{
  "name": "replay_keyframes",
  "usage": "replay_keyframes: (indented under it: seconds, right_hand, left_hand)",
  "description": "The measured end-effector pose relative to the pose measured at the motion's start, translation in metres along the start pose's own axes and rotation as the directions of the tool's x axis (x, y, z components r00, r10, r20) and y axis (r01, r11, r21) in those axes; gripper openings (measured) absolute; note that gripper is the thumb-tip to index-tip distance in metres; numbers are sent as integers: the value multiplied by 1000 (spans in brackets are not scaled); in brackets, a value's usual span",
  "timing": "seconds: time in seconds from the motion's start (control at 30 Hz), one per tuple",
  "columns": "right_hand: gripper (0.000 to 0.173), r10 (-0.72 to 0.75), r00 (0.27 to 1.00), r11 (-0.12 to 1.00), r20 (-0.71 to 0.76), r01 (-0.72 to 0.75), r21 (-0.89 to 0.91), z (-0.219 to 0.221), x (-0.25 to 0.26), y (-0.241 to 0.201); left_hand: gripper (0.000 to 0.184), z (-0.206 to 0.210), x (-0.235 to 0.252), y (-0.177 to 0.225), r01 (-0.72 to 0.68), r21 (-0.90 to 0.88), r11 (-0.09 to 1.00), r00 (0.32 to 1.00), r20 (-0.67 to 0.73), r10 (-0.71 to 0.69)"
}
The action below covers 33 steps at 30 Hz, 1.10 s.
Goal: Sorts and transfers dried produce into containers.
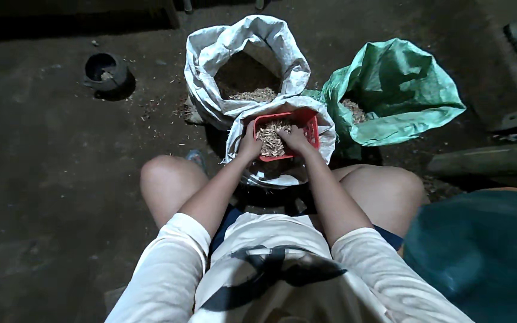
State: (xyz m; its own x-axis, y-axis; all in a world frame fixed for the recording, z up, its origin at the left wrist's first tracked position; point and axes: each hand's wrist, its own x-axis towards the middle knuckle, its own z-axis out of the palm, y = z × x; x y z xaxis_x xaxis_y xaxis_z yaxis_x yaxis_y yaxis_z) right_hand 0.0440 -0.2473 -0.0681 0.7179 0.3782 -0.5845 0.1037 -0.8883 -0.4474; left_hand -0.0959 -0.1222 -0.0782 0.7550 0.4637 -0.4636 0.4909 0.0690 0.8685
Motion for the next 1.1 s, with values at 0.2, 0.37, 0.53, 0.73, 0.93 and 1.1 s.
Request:
replay_keyframes:
  seconds: [0.2, 0.37, 0.53, 0.73, 0.93, 1.1]
  right_hand:
    - [46, -217, 976, 976, -19, 217, 31, -25, -3, -3]
    - [55, -152, 987, 965, 59, 161, -208, -7, 11, 10]
    - [50, -168, 979, 970, 115, 185, -158, -8, 2, 8]
    - [57, -110, 988, 956, 106, 135, -260, -12, 1, 9]
    - [57, 11, 990, 959, 141, 30, -282, 12, -13, -2]
    - [61, -66, 980, 997, 188, 71, -23, 22, -19, -3]
  left_hand:
    - [86, -5, 5, -5, 7, -11, 1000, 1000, 23, -7]
    - [80, -2, 0, 2, 4, 24, 1000, 1000, -6, -4]
    - [81, -8, -2, 9, 30, 77, 997, 1000, 5, -30]
    - [79, -5, -4, 8, -6, 46, 999, 1000, -12, 7]
    - [78, 0, -6, 7, -33, 108, 994, 999, -32, 37]
    - [79, -1, -5, 6, 16, 128, 992, 1000, -17, -14]
